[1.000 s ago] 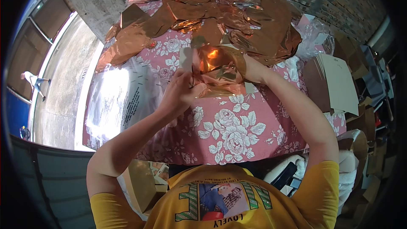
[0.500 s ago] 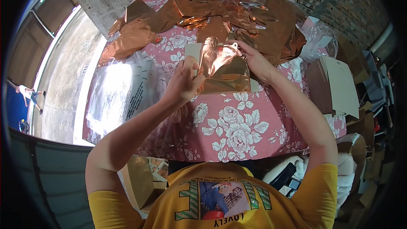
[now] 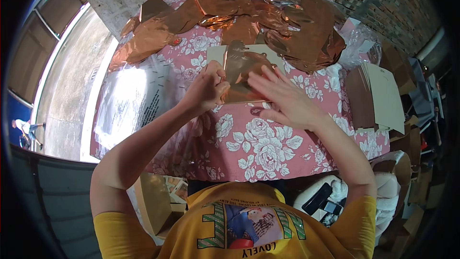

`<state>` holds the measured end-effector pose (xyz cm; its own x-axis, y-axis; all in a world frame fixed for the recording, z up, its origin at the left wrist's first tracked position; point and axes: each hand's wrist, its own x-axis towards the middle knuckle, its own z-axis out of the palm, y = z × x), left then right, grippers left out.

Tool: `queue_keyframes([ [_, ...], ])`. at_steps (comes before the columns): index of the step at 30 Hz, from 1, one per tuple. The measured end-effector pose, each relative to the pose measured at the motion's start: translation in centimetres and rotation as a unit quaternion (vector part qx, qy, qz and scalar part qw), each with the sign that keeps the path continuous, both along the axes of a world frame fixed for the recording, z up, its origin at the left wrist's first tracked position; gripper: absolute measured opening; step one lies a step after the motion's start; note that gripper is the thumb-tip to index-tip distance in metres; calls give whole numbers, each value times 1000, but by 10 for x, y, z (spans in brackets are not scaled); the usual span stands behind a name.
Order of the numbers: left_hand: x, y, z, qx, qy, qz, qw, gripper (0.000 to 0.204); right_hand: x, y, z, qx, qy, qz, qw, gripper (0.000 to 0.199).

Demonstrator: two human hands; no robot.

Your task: The person packages uninflated foil balloons by hand, placing each balloon onto a cardboard insert and then sliding both into a clear plastic sleeve.

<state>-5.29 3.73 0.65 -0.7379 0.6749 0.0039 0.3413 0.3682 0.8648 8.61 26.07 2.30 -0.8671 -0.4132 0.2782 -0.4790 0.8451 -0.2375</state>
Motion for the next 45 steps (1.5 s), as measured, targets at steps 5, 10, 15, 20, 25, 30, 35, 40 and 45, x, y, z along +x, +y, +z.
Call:
queue_keyframes([
  [5,-5,0,11,-1,-65,21,998,19,2,1,-16,54,-21,2,998,74],
  [10,38,-11,3,153,96,-47,982,29,2,0,-15,62,-46,3,997,77],
  [15,76,-10,-1,-87,419,-127,895,71,2,1,-18,60,-39,6,997,80],
  [20,80,-10,-3,-100,439,-111,886,71,3,2,-14,64,-32,5,997,81],
  [25,80,-10,-7,-90,460,-107,877,71,4,2,-18,64,-35,1,997,82],
  [30,79,-12,-12,-73,481,-101,868,71,5,0,-17,58,-5,3,998,77],
  [35,77,-11,-17,-76,486,-98,865,71,4,4,-16,58,-54,4,997,79],
  [40,80,-11,-23,-196,446,-86,869,76,8,13,-17,-123,-19,-150,981,65],
  [45,81,-10,-20,-203,427,-92,876,77,9,24,-28,-171,40,-238,955,45],
])
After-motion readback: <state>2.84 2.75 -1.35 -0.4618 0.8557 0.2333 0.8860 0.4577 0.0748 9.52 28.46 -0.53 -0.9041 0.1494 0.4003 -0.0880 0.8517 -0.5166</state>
